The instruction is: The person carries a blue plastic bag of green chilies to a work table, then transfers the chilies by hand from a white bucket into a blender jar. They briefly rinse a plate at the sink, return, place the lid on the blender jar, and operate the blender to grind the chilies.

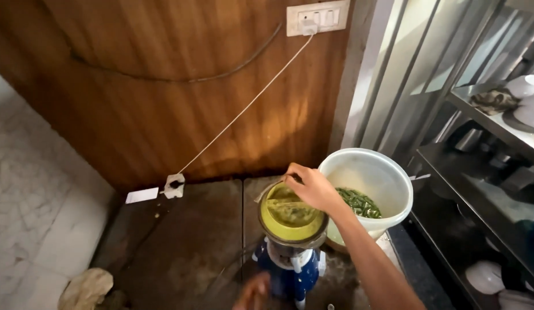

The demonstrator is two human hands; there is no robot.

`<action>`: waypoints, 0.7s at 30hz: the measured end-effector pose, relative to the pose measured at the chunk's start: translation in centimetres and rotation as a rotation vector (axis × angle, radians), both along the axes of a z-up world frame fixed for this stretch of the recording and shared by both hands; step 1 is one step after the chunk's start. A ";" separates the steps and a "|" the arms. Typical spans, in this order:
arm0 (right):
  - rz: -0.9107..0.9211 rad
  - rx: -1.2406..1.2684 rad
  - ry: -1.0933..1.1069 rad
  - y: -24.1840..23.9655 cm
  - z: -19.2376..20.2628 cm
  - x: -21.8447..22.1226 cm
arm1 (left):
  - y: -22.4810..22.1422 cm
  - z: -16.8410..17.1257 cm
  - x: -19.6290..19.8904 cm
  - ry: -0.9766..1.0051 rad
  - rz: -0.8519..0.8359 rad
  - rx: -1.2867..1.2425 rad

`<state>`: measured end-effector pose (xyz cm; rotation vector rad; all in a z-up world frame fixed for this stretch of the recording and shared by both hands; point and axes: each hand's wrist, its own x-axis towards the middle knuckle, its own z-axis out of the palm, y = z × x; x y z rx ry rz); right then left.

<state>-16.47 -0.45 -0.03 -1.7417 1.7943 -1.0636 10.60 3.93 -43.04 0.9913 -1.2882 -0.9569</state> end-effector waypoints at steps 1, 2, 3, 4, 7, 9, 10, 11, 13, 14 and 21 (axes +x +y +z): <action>0.007 -0.038 -0.001 -0.3 -0.4 -0.2 | -0.8 10.3 -2.6 0.004 0.006 0.002; 0.008 -0.075 -0.006 -0.4 -0.9 -0.4 | 1.3 21.1 -3.5 0.003 0.007 0.005; 0.008 -0.073 -0.008 -0.6 -1.2 -0.4 | 0.9 26.4 -4.3 0.001 0.006 0.007; 0.036 -0.135 -0.007 -0.7 -1.5 -0.7 | 1.3 31.7 -5.2 -0.001 0.026 -0.111; 0.068 -0.198 -0.018 -0.7 -1.6 -0.8 | 1.0 39.9 -7.2 -0.121 0.080 -0.370; 0.076 -0.207 -0.029 -0.7 -1.0 -0.7 | -1.3 41.7 -8.5 -0.239 0.120 -0.518; 0.036 -0.120 -0.020 -0.4 -0.7 -0.4 | -2.5 41.9 -9.1 -0.235 0.100 -0.489; -0.003 -0.033 -0.011 -0.1 -0.5 -0.1 | -3.8 42.0 -9.6 -0.230 0.080 -0.460; -0.005 -0.060 -0.008 -0.4 -0.8 -0.3 | -6.1 40.8 -10.2 -0.392 0.020 -0.319; -0.009 -0.085 -0.002 -0.4 -1.1 -0.4 | -7.1 40.1 -10.5 -0.549 -0.044 -0.176; 0.062 -0.297 -0.013 -0.9 -2.0 -0.5 | -7.0 39.1 -9.8 -0.280 -0.259 -0.075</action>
